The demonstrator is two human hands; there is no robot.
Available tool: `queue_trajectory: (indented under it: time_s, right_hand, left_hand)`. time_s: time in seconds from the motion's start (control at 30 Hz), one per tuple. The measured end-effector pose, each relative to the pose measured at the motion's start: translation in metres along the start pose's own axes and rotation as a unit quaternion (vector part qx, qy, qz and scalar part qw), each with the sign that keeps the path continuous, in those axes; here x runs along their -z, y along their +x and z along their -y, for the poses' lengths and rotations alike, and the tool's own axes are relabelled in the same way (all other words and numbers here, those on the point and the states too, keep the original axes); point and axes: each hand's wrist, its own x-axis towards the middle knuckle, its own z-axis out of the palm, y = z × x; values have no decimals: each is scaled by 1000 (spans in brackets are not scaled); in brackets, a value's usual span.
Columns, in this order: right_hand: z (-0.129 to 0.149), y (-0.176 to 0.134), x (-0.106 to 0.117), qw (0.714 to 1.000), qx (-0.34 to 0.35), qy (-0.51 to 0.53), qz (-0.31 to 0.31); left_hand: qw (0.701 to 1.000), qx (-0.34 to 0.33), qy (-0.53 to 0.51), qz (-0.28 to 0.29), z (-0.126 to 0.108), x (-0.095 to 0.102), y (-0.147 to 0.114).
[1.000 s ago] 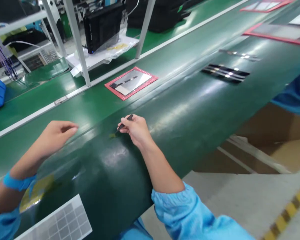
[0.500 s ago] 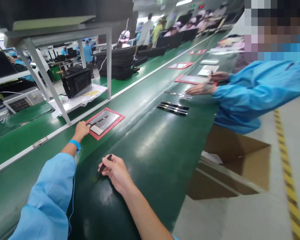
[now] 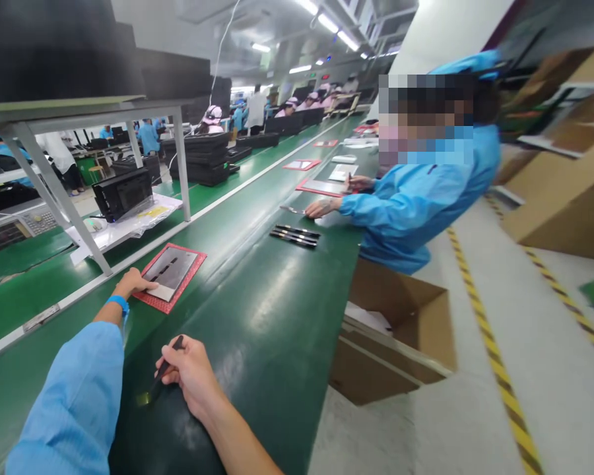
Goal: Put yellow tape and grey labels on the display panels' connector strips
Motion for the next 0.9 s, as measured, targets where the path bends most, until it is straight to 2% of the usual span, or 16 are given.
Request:
queue_trajectory:
  time_s: [0.2, 0.37, 0.47, 0.57, 0.67, 0.73, 0.9]
  right_hand:
    - [-6, 14, 7, 1000, 4, -10, 3]
    - [-5, 26, 16, 1000, -18, -5, -2]
    - [-1, 30, 25, 999, -22, 18, -16]
    - [6, 32, 34, 998, -6, 47, -51]
    - [13, 34, 42, 994, 18, 70, -88]
    - [17, 34, 45, 990, 33, 79, -110]
    - [21, 32, 45, 984, 59, 81, -147]
  left_hand:
    - [985, 18, -164, 48, 5, 14, -28]
    - [936, -7, -339, 93, -1, 32, -60]
    - [896, -17, -436, 81, -4, 51, -80]
    - [859, -10, -510, 35, 4, 71, -110]
    - [828, -6, -561, -6, 30, 80, -161]
    - [808, -6, -589, -25, 54, 75, -206]
    - [766, 33, -639, -60, 119, 36, -332]
